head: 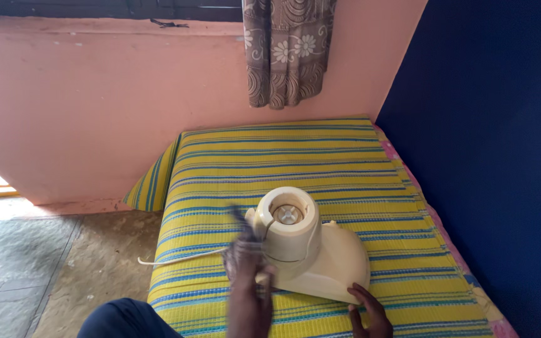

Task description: The person wipes the exterior of a cream-colored electric appliance with a dark patterned cloth. They rotate the appliance to clean multiple sides and the top surface, then place it back on the striped mat.

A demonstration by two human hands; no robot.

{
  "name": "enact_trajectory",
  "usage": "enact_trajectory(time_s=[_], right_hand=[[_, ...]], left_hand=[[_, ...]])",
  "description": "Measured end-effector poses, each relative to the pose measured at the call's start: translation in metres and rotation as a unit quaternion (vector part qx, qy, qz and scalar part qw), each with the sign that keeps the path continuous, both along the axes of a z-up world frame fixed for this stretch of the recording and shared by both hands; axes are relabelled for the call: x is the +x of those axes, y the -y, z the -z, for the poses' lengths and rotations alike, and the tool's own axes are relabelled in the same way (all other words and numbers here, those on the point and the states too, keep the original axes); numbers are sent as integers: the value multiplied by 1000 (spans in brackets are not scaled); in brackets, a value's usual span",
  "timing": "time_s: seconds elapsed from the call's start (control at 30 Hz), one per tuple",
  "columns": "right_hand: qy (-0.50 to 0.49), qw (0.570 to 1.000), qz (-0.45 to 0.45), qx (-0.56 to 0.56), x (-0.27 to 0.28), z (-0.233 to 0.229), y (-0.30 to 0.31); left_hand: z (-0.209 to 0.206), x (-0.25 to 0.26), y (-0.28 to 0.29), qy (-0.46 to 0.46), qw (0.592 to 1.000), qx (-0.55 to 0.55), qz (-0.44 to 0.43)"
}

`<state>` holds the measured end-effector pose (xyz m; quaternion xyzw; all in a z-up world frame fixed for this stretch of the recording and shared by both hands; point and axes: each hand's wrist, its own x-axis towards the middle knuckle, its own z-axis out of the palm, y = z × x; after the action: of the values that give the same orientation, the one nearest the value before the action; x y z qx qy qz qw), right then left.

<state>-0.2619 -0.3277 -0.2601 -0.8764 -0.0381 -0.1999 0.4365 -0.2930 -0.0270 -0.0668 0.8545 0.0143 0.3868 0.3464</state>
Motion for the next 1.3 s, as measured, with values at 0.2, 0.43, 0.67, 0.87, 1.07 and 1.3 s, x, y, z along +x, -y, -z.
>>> enact_trajectory(time_s=[0.2,0.43,0.67,0.87,1.07,1.3], right_hand=[[26,998,-49,-40,16,35,22],[170,978,-16,-116,26,12,9],[152,923,25,-352,27,-78,-56],[110,947,108,-283,61,-154,-95],[-28,924,108,-366,127,-217,-101],[-148,934,48,-320,148,-238,-90]], left_hand=[[55,9,25,-90,979,-100,152],[25,44,21,-17,994,71,80],[-23,114,23,47,990,118,54],[-37,184,30,-7,994,100,46],[-14,183,42,-54,975,214,37],[2,154,46,-69,967,235,75]])
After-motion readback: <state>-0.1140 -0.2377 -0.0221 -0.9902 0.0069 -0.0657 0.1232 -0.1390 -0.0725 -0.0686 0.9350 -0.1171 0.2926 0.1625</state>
